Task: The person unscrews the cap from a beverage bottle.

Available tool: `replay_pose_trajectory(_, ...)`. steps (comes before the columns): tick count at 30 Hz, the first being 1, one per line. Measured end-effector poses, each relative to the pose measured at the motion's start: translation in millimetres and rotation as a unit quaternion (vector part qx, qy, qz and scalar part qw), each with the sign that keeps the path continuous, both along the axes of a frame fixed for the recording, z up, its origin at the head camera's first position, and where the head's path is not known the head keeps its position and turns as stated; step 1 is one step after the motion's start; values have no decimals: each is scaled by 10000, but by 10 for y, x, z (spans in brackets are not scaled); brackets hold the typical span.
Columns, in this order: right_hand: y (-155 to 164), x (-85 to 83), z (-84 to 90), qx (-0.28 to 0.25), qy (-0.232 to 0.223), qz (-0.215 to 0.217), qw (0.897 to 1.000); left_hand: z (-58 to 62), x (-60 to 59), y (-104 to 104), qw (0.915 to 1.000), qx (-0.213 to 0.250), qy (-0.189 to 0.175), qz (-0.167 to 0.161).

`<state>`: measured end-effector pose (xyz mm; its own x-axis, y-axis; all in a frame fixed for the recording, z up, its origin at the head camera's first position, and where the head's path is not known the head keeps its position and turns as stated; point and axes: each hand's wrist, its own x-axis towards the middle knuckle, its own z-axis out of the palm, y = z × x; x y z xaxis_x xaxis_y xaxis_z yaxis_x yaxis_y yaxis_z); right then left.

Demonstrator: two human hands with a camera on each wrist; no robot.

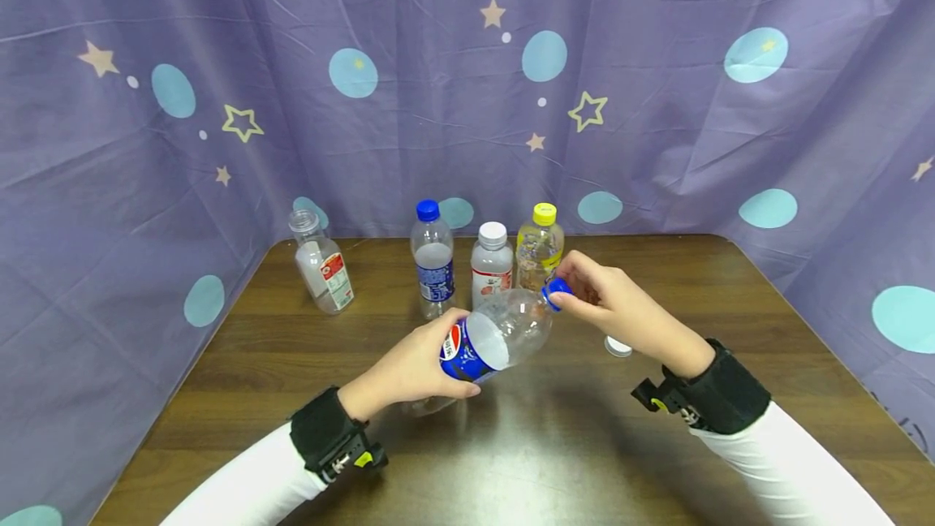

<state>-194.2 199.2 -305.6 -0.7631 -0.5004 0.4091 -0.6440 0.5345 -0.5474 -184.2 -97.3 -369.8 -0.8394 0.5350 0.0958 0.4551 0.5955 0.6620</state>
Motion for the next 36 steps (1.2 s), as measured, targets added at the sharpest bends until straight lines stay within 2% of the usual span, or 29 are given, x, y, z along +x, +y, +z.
replay_pose_trajectory(4, 60, -25, 3, -49, 79, 441, 9990, -13, -19, -28, 10000, 8, -22, 22)
replay_pose_trajectory(9, 85, -36, -12, -168, 256, 522, 9982, -12, -35, -54, 10000, 31, 15, 33)
replay_pose_trajectory(18, -12, -27, -38, -814, 548, 103, 9951, 41, -20, -36, 10000, 77, 31, 7)
replay_pose_trajectory(25, -16, -13, 27, -513, -123, -503, 9973, 56, -13, -15, 9999, 13, 98, 43)
replay_pose_trajectory(28, -7, -8, 16, -448, -183, -526, 9974, 55, -14, -8, 9999, -24, 116, 55)
replay_pose_trajectory(31, 5, -13, -6, -545, -108, -336, 9979, 51, -16, -8, 9999, -59, 135, 57)
replay_pose_trajectory(36, 59, -30, -18, -727, -49, 365, 9967, 42, -21, -30, 9999, -47, 116, 98)
